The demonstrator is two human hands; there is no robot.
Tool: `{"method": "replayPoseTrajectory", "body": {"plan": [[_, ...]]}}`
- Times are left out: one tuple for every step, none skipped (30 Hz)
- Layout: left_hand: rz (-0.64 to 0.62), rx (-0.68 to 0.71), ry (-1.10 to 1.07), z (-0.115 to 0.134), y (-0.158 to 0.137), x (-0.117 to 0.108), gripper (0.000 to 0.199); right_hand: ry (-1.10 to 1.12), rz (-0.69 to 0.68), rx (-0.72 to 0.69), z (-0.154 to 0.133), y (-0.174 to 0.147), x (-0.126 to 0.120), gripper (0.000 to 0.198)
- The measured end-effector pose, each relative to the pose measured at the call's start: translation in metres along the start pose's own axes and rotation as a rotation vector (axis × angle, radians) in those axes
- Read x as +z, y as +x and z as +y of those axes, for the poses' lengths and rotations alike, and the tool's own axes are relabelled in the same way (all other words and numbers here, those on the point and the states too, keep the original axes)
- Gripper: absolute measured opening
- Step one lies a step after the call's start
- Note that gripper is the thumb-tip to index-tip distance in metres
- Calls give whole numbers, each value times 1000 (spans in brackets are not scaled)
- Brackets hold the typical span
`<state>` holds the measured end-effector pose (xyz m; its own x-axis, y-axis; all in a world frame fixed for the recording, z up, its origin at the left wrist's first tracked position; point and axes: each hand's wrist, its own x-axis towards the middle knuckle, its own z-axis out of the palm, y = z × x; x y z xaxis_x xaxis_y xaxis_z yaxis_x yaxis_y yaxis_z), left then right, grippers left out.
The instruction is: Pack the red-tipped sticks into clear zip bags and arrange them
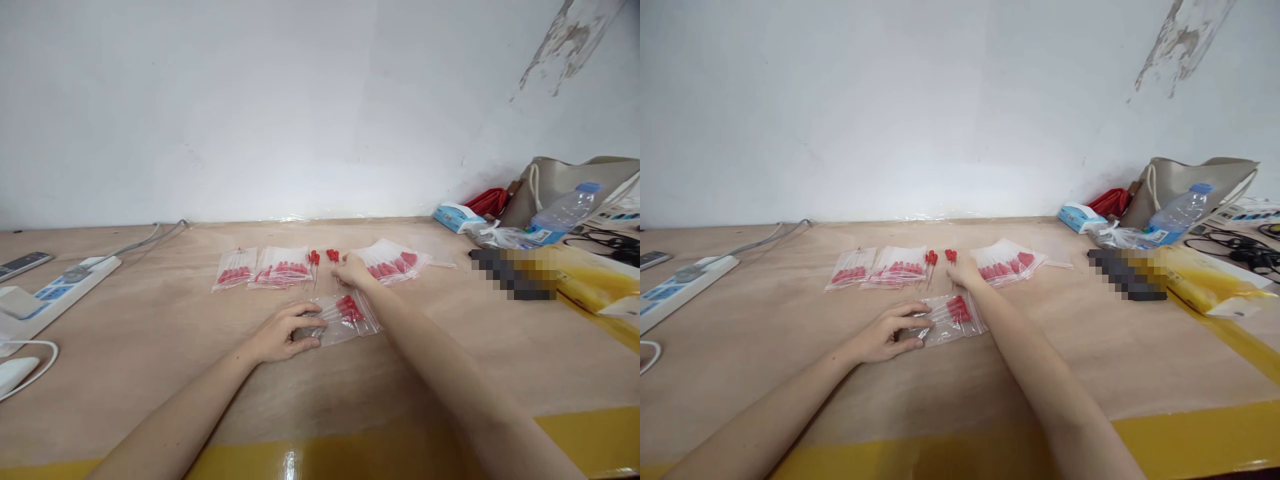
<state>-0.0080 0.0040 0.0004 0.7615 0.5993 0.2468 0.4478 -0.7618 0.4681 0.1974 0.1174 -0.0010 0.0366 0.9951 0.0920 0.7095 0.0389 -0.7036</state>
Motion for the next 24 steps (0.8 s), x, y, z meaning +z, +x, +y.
{"method": "replayPoseTrajectory", "body": {"plan": [[0, -2, 2, 0, 0, 0, 33, -7, 12, 17, 5, 0, -5, 45], [0, -4, 3, 0, 0, 0, 32, -21, 25, 38, 10, -1, -10, 48], [-1, -7, 4, 0, 0, 0, 32, -38, 37, 56, 13, -2, -15, 50], [-3, -10, 6, -1, 1, -1, 32, -52, 46, 60, 16, -4, -21, 51], [-4, -12, 8, -1, 1, -1, 32, -69, 51, 56, 18, -6, -26, 49], [-6, -14, 10, 0, 1, -1, 32, -88, 51, 48, 18, -8, -30, 47], [-6, -16, 12, 0, 2, -1, 32, -110, 50, 38, 18, -11, -32, 44], [-5, -17, 15, 0, 2, -2, 32, -136, 49, 31, 17, -13, -33, 41], [-3, -20, 17, 0, 2, -2, 32, -166, 50, 30, 15, -15, -32, 39], [2, -21, 17, 1, 2, -2, 32, -196, 53, 36, 12, -16, -30, 37], [5, -21, 17, 1, 2, -2, 33, -226, 57, 48, 9, -16, -28, 36], [8, -19, 16, 1, 2, -2, 33, -253, 62, 65, 7, -16, -24, 36], [11, -16, 16, 1, 1, -2, 33, -277, 69, 86, 4, -15, -21, 36], [11, -12, 16, 1, 1, -1, 33, -296, 77, 106, 3, -14, -18, 36], [12, -9, 15, 0, 1, -1, 33, -312, 86, 124, 1, -13, -15, 37], [12, -7, 16, 0, 1, -1, 33, -324, 94, 138, 1, -11, -13, 38], [11, -6, 15, 0, 1, -1, 33, -333, 101, 147, 1, -10, -12, 38], [11, -6, 13, 0, 1, -1, 32, -338, 105, 152, 1, -9, -11, 37], [11, -6, 10, -1, 1, -1, 32, -339, 105, 153, 2, -8, -10, 35], [11, -5, 8, -1, 1, 0, 32, -334, 102, 151, 2, -7, -10, 33], [9, -5, 7, -1, 1, 0, 32, -324, 99, 150, 2, -6, -9, 30], [7, -4, 7, -1, 1, 0, 32, -308, 97, 147, 2, -5, -9, 27], [5, -5, 7, -1, 1, -1, 32, -286, 97, 142, 2, -4, -9, 24], [3, -7, 9, -1, 1, -1, 32, -256, 101, 131, 1, -4, -10, 22]]}}
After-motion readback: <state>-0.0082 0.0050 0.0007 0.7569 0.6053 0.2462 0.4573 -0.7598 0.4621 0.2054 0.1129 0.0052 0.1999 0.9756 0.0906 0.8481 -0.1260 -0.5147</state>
